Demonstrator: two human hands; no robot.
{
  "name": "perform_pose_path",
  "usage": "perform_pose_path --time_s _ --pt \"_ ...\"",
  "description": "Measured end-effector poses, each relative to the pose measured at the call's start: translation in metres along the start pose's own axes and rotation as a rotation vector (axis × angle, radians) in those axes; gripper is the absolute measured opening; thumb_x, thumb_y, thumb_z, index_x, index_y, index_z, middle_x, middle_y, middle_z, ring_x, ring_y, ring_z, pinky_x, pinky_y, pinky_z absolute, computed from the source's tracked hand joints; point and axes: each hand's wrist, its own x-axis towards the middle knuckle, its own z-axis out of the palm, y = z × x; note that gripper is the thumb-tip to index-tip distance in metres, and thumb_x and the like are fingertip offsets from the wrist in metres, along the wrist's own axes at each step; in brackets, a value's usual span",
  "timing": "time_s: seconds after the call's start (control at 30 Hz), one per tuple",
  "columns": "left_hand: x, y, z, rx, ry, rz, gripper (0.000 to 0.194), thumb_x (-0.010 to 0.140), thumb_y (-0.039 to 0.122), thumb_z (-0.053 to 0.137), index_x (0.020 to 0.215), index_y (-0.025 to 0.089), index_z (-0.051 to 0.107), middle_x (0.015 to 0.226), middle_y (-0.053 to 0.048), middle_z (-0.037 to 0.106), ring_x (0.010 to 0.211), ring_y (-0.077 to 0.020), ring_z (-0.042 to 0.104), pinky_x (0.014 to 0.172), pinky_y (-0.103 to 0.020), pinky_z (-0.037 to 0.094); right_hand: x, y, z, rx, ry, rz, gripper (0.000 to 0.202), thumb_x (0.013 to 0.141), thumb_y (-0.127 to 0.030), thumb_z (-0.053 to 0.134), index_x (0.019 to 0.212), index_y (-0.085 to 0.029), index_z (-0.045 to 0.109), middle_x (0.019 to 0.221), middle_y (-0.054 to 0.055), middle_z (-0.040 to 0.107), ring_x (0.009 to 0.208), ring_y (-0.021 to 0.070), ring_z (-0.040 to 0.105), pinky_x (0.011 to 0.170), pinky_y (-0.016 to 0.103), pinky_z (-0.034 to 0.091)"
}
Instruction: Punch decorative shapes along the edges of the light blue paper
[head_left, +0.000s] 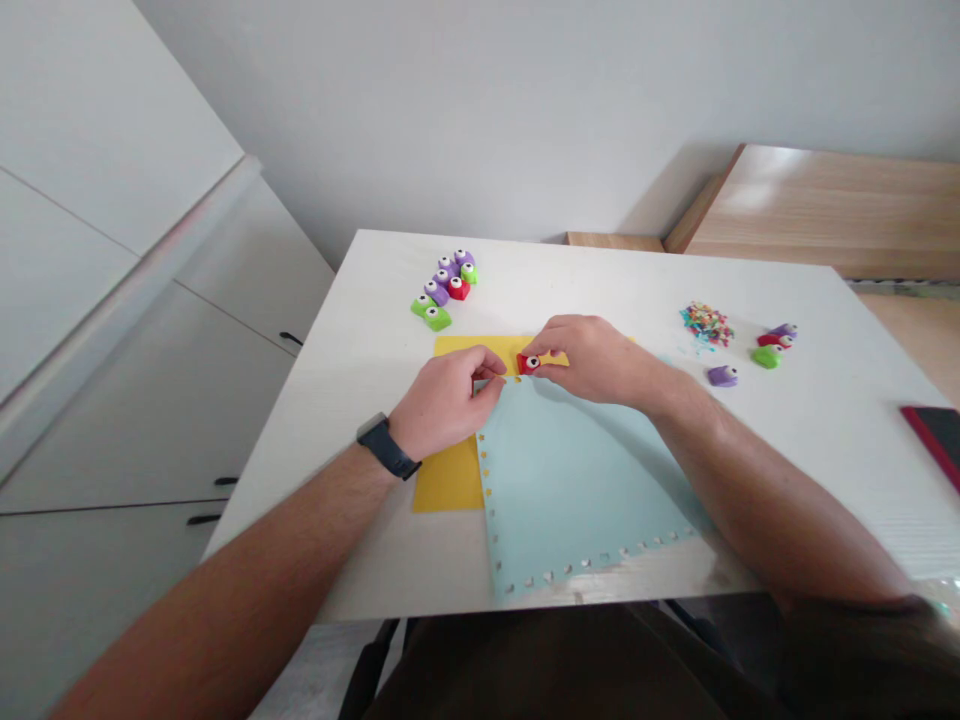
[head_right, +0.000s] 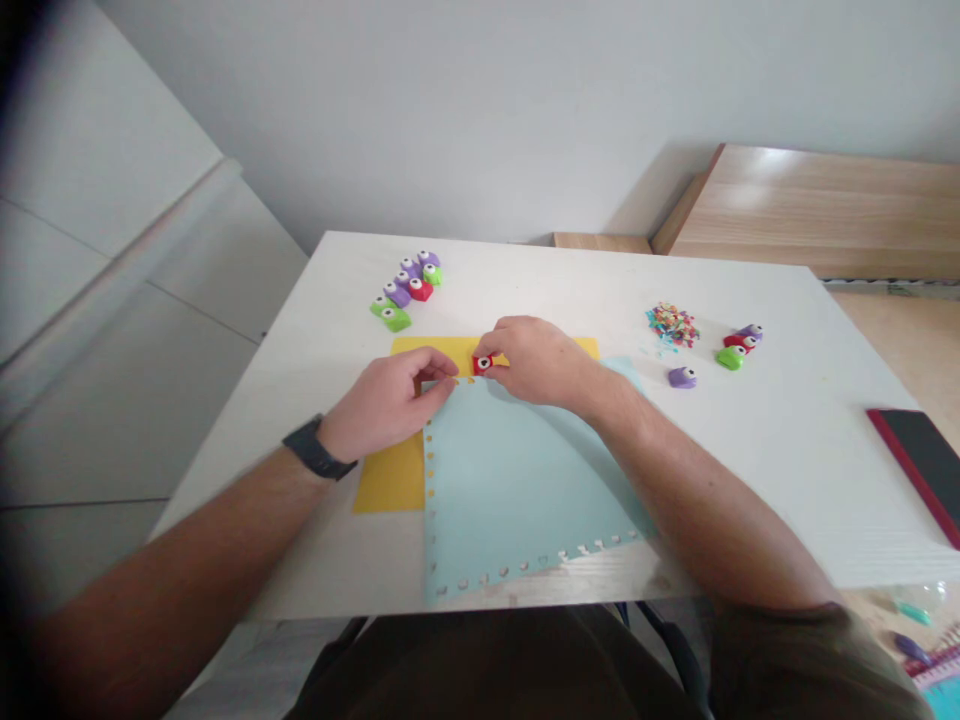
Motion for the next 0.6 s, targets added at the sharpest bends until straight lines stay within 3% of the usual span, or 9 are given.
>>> perform_pose_path --time_s 0.6 --pt "0.0001 0.0001 0.0007 0.019 0.008 -0.003 0.016 0.091 0.029 0.061 0.1 0.021 0.071 0.099 -0.002 0.079 0.09 -0.0204 0.073 0.083 -0.034 0.054 -0.0001 -0.0032 -0.0009 0.011 -0.059 0.01 0.019 0.091 -0.024 0.068 0.105 -0.021 0.08 0.1 0.007 0.074 0.092 0.0195 0.066 0.084 0.03 0.044"
